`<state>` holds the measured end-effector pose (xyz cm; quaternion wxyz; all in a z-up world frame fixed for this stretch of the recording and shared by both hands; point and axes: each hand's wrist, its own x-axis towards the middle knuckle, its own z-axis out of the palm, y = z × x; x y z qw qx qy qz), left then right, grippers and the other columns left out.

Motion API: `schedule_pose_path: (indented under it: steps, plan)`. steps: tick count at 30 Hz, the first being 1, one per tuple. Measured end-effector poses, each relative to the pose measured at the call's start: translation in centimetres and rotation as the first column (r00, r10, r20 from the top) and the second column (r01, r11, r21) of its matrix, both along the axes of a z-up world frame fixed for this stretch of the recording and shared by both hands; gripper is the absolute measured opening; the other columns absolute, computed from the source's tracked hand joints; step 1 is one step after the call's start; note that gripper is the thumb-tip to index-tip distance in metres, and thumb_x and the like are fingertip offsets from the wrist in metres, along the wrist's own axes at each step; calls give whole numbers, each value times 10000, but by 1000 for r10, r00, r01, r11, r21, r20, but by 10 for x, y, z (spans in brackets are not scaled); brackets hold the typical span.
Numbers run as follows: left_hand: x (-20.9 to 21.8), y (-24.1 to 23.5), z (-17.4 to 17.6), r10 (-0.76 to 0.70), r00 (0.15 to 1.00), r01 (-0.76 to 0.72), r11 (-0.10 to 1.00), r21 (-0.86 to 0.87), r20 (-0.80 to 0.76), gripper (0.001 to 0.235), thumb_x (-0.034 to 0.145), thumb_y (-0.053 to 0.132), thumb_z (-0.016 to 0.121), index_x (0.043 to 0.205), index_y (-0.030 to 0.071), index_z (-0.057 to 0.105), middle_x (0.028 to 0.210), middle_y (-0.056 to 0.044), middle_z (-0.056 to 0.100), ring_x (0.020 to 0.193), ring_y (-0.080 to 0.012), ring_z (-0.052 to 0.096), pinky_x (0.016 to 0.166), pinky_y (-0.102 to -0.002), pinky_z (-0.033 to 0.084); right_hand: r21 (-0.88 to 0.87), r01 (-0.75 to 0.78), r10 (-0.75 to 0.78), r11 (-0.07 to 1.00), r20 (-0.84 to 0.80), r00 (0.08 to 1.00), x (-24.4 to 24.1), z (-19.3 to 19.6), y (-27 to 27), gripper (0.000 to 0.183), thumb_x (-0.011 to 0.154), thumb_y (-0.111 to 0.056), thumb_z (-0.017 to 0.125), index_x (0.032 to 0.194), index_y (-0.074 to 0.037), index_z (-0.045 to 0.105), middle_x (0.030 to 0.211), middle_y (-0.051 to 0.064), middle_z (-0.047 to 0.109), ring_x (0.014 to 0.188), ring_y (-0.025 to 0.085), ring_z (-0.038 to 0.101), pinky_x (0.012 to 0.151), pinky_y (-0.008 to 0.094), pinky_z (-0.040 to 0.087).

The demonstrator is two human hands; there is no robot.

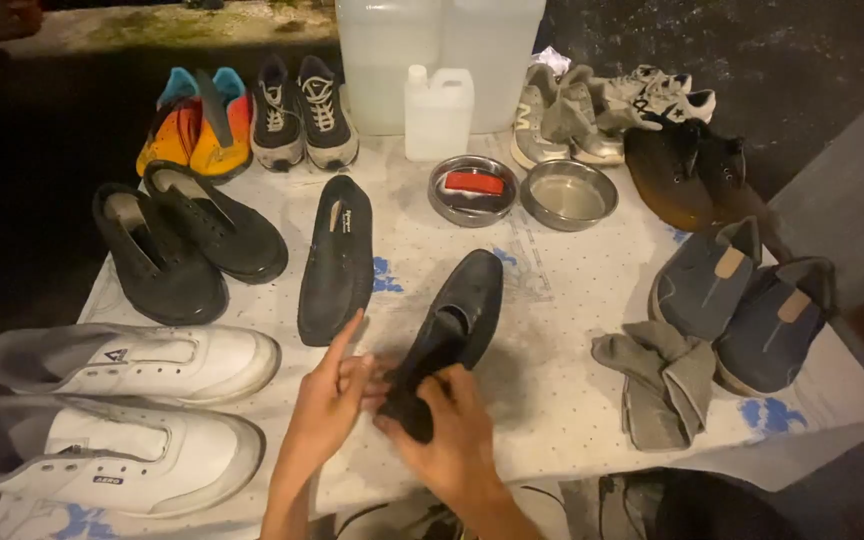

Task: The person holds a black shoe and uses a red sponge to scrub its surface. They repeatedly dip the sponge into a metal bowl containing liquid and continue scrubbing the shoe. Several other pairs of shoes and cleaning supplies are visible on the table.

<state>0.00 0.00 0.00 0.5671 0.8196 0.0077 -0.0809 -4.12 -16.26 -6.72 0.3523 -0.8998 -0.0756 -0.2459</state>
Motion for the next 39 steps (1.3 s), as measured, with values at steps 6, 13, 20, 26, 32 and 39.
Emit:
schedule_pose_path:
  steps: [6,13,20,26,32,39]
  plan:
    - [-6,2,-13,-67,995,93,905,-415,76,667,865,-35,623,1488,162,485,1100,-174,795,894,-245,794,845,-356,620,304,-67,11,950,182,983,5,6,-87,355,701,-213,901,828,-95,591,970,11,528,820,142,547,696,266,446]
    - [2,1,-9,-6,966,88,948,-307,258,521,942,200,568,1454,146,490,1437,-99,617,1371,-210,559,1120,-363,456,786,-538,465,304,370,804,43,64,-205,372,806,-300,771,811,-183,418,979,-12,402,836,126,412,721,271,385]
    - [24,-16,18,-230,948,299,878,-375,218,593,1012,407,341,1526,127,439,1558,-232,407,1432,-483,319,1095,-645,345,766,-643,677,-13,480,557,100,54,-229,408,654,-266,703,786,-150,335,916,41,305,831,226,417,698,368,411]
    - [42,-9,5,-271,958,280,803,-527,96,664,940,447,454,1548,180,431,1397,-192,611,1416,-407,368,1031,-618,381,787,-605,735,120,338,587,144,29,-238,383,716,-299,661,836,-126,340,1018,72,343,924,227,442,767,361,405]
    - [30,-6,12,-106,966,199,886,-420,235,1137,612,-50,867,1587,157,318,1444,-299,508,1175,-362,600,920,-442,573,758,-416,579,502,62,813,151,37,-217,278,815,-294,615,851,-113,407,1235,192,525,1075,268,558,852,341,402]
    - [29,-9,21,75,971,11,934,-357,228,891,780,97,796,1559,112,364,1358,-282,592,1078,-357,672,902,-446,603,876,-192,530,443,-83,844,136,60,-186,234,861,-276,626,863,-102,471,1269,191,612,948,224,607,790,326,445]
